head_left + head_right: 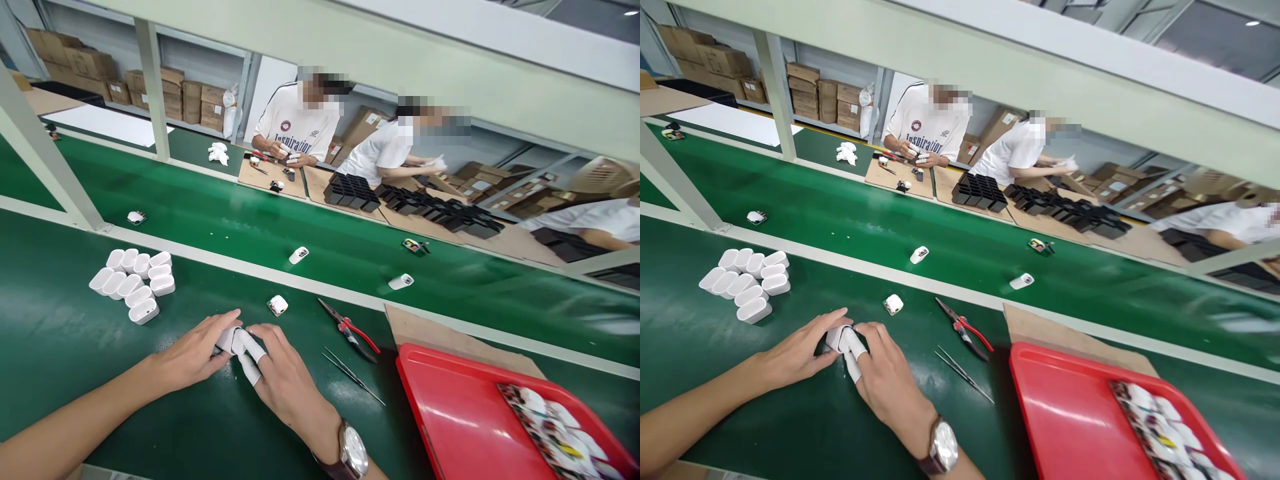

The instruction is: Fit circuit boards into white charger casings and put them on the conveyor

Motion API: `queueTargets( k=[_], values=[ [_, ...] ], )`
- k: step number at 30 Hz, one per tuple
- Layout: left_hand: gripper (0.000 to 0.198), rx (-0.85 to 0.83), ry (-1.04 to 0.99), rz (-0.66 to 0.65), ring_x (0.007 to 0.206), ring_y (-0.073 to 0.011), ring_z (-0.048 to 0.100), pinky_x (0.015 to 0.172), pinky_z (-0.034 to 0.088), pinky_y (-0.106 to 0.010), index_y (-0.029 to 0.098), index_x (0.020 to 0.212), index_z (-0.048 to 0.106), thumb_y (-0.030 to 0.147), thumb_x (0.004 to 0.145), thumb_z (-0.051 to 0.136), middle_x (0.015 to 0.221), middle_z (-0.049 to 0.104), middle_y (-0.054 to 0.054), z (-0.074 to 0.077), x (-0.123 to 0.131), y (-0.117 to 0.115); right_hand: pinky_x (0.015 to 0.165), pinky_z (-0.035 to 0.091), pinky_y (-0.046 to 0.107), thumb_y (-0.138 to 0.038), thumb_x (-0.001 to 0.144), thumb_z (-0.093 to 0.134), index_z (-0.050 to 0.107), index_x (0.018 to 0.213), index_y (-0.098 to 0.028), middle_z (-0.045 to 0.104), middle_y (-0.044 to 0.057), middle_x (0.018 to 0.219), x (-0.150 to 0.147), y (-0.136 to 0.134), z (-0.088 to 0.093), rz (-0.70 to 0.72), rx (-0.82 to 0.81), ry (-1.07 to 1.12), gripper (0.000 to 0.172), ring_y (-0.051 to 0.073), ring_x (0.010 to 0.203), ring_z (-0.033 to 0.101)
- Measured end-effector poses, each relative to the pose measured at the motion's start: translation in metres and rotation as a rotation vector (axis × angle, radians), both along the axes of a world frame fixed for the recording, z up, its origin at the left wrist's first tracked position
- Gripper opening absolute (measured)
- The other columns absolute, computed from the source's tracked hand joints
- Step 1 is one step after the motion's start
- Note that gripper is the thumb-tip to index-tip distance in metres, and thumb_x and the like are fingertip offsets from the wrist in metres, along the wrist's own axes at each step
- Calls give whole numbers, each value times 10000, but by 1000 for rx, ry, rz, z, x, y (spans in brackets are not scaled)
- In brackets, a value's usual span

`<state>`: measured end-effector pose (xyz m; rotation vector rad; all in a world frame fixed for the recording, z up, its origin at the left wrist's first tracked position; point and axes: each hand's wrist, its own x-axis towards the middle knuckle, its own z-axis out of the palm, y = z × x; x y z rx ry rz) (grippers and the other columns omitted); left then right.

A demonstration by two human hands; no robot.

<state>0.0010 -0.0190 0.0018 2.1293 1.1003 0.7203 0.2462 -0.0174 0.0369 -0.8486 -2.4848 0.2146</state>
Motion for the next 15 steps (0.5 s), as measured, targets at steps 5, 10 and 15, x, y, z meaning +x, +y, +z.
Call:
queueTargets(
  k=[5,10,15],
  values=[
    [856,24,4,-7,1353,-297,562,1107,509,-508,363,1666,143,163,997,639,1476,623,-90,3,0,3,898,615,486,-80,1004,533,585,1222,-175,575,160,1300,0,0,6,-10,-50,8,243,303,1143,553],
    [864,5,-1,-20,1354,-302,527,1110,498,-536,375,1668,100,146,1014,616,1504,584,-105,2,0,4,843,627,453,-115,1023,546,590,1215,-185,596,153,1264,-1,2,10,-19,-12,53,209,289,1110,576],
    [859,-27,-39,-29,1402,-272,515,1142,512,-496,376,1667,118,133,1005,608,1518,559,-93,-2,0,3,857,628,483,-77,994,533,600,1157,-156,590,173,1261,-2,2,4,-3,14,28,194,309,1110,565]
  ],
)
